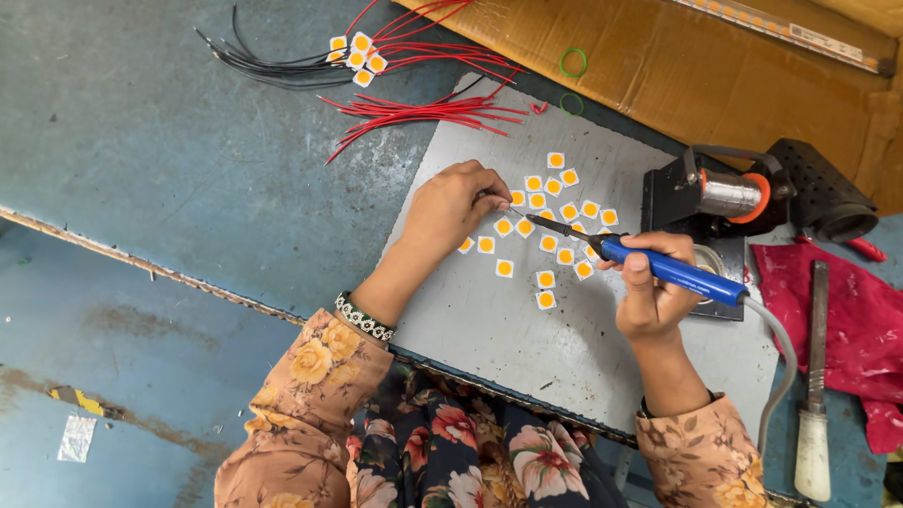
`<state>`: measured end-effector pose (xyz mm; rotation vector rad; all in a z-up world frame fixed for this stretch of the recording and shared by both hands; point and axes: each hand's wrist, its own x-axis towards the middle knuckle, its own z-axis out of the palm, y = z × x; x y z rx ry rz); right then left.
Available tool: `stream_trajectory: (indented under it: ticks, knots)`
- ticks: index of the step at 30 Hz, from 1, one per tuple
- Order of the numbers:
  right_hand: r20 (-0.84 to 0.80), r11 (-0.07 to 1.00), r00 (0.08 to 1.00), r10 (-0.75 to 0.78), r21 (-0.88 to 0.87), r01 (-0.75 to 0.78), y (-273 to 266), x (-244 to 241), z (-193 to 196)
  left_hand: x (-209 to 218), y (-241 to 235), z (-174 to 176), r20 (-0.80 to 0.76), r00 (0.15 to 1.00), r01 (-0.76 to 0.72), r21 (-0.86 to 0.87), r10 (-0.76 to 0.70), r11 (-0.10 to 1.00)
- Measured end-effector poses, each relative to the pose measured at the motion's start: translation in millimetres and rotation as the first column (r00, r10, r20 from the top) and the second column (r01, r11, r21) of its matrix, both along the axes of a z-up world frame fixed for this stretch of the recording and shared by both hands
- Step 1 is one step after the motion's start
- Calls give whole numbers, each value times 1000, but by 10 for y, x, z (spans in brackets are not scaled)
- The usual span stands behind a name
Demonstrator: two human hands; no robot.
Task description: The person uses a soldering iron to attach red wires to small square LED modules arranged on a work surface. They repeatedly dip the soldering iron tip into a small container, then apply solder to the LED contacts while holding the wires in place.
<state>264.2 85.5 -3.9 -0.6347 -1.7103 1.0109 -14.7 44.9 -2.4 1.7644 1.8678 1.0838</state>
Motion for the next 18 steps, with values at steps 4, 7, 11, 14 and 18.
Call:
stream_trajectory:
  ticks: [4, 7, 11, 14, 18]
  knots:
    - [7, 1000, 1000, -7, -11, 7, -11, -3, -18, -21, -10, -12, -40, 999, 5, 10, -5, 1000]
    - [31, 1000, 999, -16, 26, 16, -17, 13, -4, -6, -3, -4, -57, 998, -3, 4, 4, 1000]
    - [49, 998, 999, -17, 63, 14, -22, -3, 29, -14, -14, 14, -29, 1000, -4, 25, 5, 1000]
    - [34, 998, 999, -14, 67, 12, -24, -20, 47, 0, -17, 9, -19, 1000, 4, 35, -3, 999]
    - [52, 997, 998, -19, 77, 15, -27, -28, 71, 11, -10, -1, -26, 1000, 5, 26, -4, 1000]
